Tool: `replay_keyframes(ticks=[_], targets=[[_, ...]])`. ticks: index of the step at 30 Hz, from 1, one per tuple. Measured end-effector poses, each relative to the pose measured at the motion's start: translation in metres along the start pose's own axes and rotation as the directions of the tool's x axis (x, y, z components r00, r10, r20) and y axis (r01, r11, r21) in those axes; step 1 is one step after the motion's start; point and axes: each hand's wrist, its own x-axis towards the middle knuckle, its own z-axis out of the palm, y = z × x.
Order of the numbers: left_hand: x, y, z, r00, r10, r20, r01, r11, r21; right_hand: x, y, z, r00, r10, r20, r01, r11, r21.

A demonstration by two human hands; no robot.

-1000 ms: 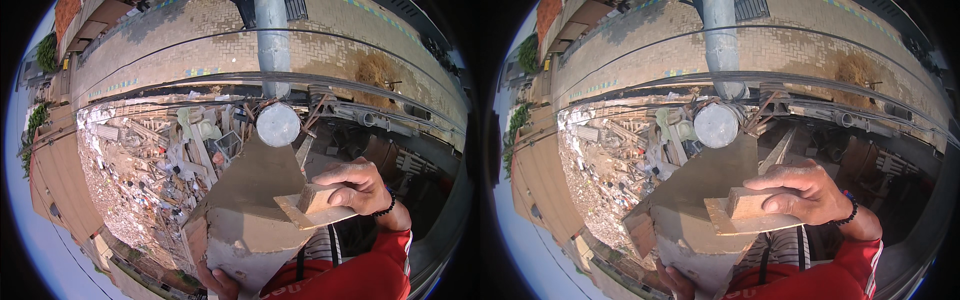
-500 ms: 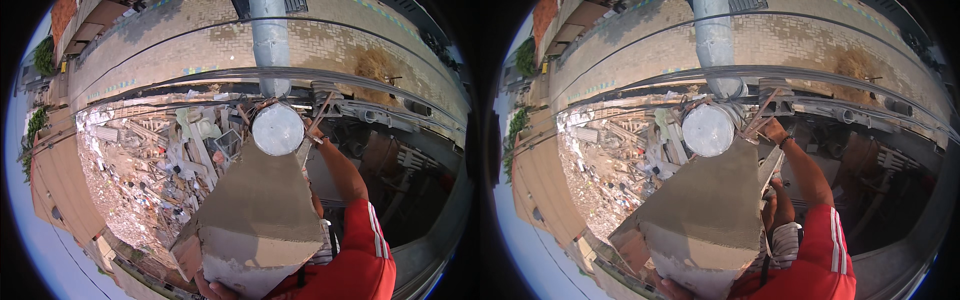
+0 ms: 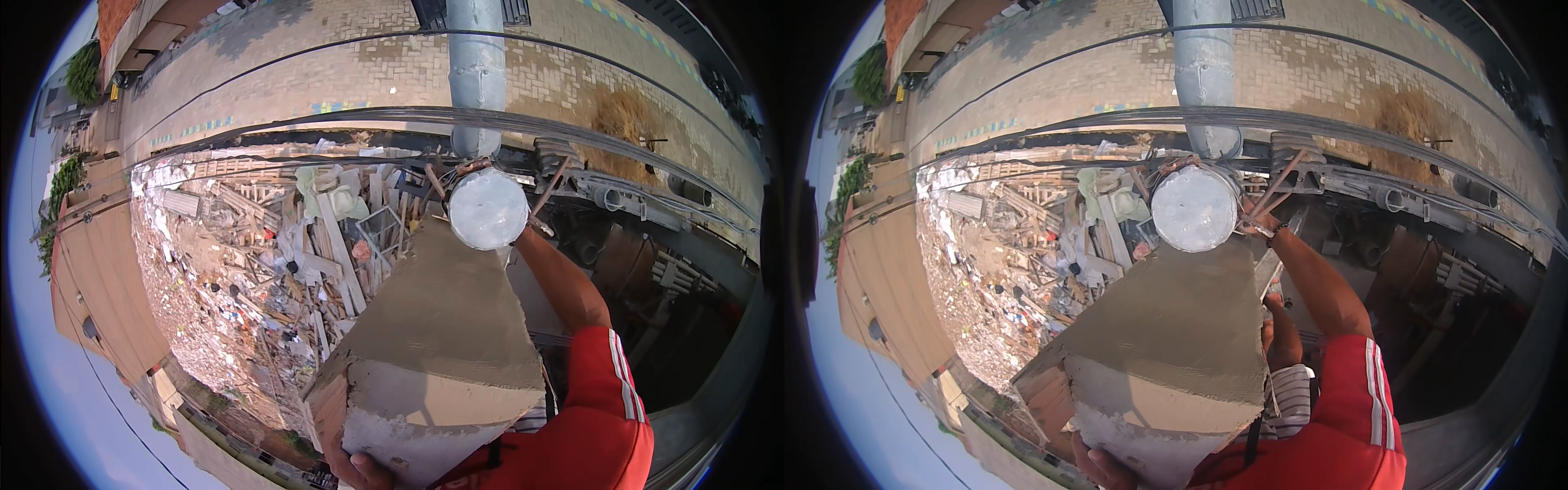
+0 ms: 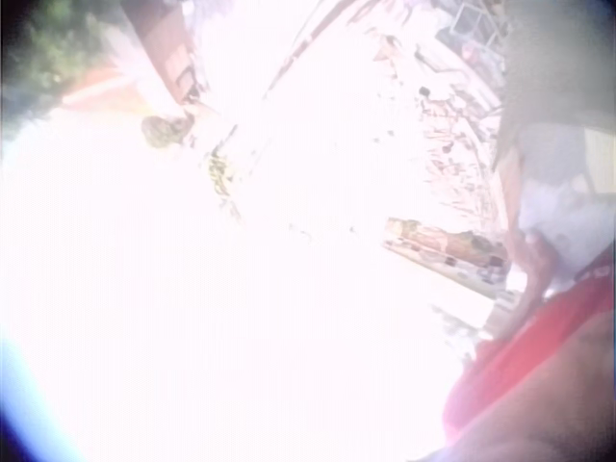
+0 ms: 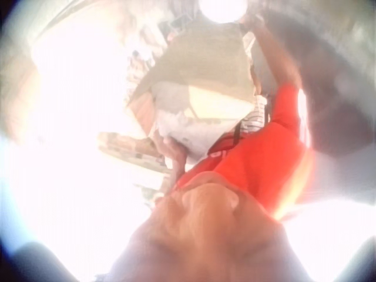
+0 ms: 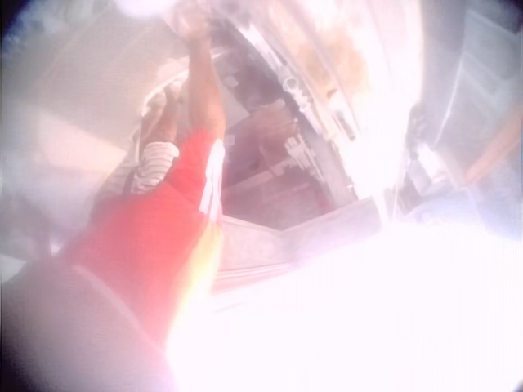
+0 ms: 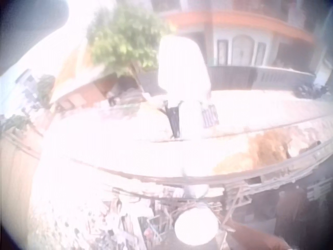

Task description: The person smooths a freshly applied cement surface on a concrete beam using a wooden float. The person repeatedly rubs the surface to even out the texture, occasionally dipping the float into a bucket of cement to replenish the material.

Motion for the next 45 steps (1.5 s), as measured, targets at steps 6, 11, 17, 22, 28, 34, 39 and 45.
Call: replay_keyframes(ticks=[6, 11, 17, 22, 28, 34, 39, 45], targets=[[0.004, 0.010, -0.002, 0.999, 0.047, 0.011, -0.048, 0.992, 0.118, -0.019, -0.021, 0.032, 0.965, 0.262, -0.005, -0.257, 0.949, 0.180], [0.017, 0.016, 0.009, 0.998, 0.025, -0.052, -0.034, 0.981, -0.192, -0.027, -0.047, 0.068, 0.954, 0.300, -0.012, -0.208, 0.630, -0.748], [0.021, 0.013, 0.011, 0.993, 0.084, -0.084, -0.092, 0.991, -0.096, -0.030, -0.146, 0.179, 0.919, 0.354, -0.175, -0.384, 0.698, -0.604], [0.017, 0.006, 0.007, 0.989, 0.146, -0.015, -0.146, 0.989, -0.020, -0.032, -0.154, 0.196, 0.928, 0.348, -0.130, -0.364, 0.781, -0.507], [0.017, 0.011, 0.007, 0.989, 0.146, -0.012, -0.146, 0.989, 0.000, -0.038, -0.179, 0.218, 0.936, 0.351, -0.012, -0.301, 0.784, -0.543], [0.020, 0.008, 0.012, 0.964, 0.239, -0.115, -0.240, 0.971, 0.006, -0.062, -0.254, 0.272, 0.938, 0.285, 0.195, -0.116, 0.791, -0.601], [0.016, 0.006, 0.009, 0.987, 0.159, -0.040, -0.159, 0.987, -0.006, -0.093, -0.282, 0.252, 0.997, 0.067, 0.041, -0.029, 0.798, -0.602], [0.016, 0.012, 0.006, 0.989, 0.143, -0.040, -0.144, 0.990, 0.000, -0.088, -0.198, 0.161, 0.961, 0.126, -0.245, -0.273, 0.541, -0.796]])
